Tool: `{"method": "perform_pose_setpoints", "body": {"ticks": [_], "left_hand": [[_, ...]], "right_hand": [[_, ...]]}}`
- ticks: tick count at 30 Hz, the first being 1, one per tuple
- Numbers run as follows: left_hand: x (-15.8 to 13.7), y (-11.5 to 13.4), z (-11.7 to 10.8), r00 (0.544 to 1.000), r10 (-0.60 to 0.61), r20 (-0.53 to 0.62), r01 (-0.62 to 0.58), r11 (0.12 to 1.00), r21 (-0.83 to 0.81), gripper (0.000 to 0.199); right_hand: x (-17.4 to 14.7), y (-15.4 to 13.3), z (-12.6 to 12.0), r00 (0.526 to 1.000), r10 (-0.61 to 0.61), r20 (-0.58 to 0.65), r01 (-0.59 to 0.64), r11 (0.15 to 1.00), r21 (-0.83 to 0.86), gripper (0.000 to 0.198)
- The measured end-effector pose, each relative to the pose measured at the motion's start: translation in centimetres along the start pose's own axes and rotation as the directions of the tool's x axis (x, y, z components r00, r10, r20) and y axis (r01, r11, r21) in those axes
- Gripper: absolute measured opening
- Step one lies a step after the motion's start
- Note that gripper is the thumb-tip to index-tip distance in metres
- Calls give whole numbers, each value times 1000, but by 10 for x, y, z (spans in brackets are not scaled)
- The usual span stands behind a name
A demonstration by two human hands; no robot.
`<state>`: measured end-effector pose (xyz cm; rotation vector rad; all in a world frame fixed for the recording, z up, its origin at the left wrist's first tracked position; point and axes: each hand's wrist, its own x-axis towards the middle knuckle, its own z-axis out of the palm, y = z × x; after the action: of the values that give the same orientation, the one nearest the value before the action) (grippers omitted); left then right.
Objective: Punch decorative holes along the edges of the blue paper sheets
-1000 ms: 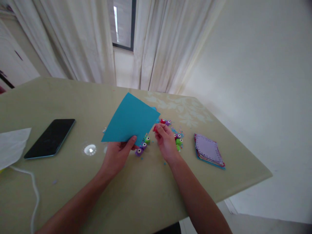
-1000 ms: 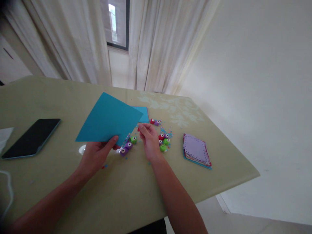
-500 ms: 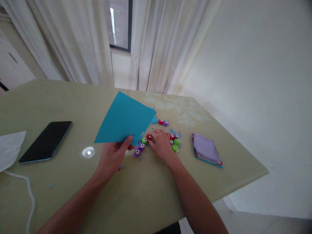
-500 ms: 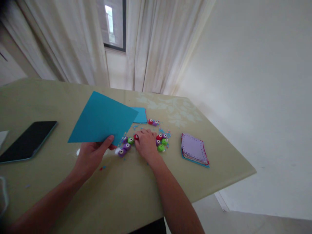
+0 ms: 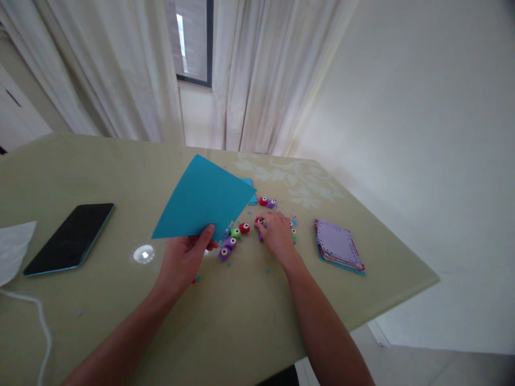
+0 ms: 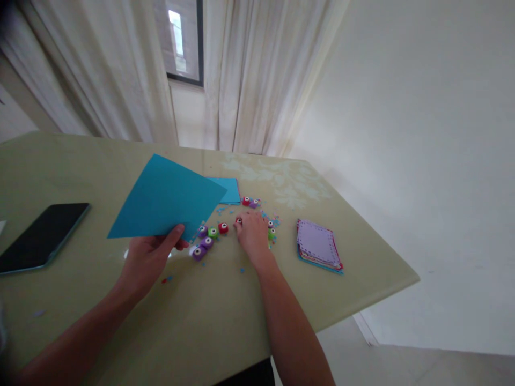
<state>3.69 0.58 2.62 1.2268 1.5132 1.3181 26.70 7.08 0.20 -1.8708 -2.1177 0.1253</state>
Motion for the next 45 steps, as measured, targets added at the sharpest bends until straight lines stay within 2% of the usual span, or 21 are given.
{"method": "perform_pose_setpoints", "body": {"ticks": [2, 4, 5, 8, 10, 14, 16, 17, 32, 45], "left_hand": [[1, -1, 0, 1000, -1, 6, 1, 1000, 24, 36], [1, -2, -1, 1000, 3, 12, -3, 999, 34, 37], [1, -2, -1, 1000, 4, 14, -5, 999, 34, 37], [0, -1, -1, 1000, 8, 16, -8, 1000, 21, 35], [0, 1, -1, 1000, 3, 16, -3, 1000, 16, 35], [-1, 1, -1, 1000, 1, 8, -1, 1000, 20, 35], [0, 0, 0, 1000, 6, 0, -6, 1000, 23, 36], [0, -1, 0, 1000, 9, -4, -9, 1000, 24, 36], [1, 0, 1, 1000, 10, -14, -9, 1000, 14, 34], [-1, -3, 2, 1000, 28, 10, -28, 999, 42, 35]], "right_hand": [[1, 0, 1, 999, -2, -54, 7, 996, 88, 12], [3, -2, 1, 990, 25, -136, 13, 961, 276, 13], [3, -4, 0, 986, 46, -162, 24, 915, 403, 14], [2, -11, -2, 986, 82, -147, 58, 653, 755, 23], [-1, -18, -2, 993, 82, -89, 42, 458, 888, 28], [-6, -31, -2, 994, 49, 100, -104, 84, 991, 35], [-8, -36, -1, 984, 21, 177, -177, -37, 984, 40], [-9, -38, -1, 980, 10, 200, -199, -61, 978, 42], [-13, -45, -4, 978, -42, 203, -202, 40, 979, 43], [-15, -47, -8, 974, -27, 227, -226, 46, 973, 46]]}}
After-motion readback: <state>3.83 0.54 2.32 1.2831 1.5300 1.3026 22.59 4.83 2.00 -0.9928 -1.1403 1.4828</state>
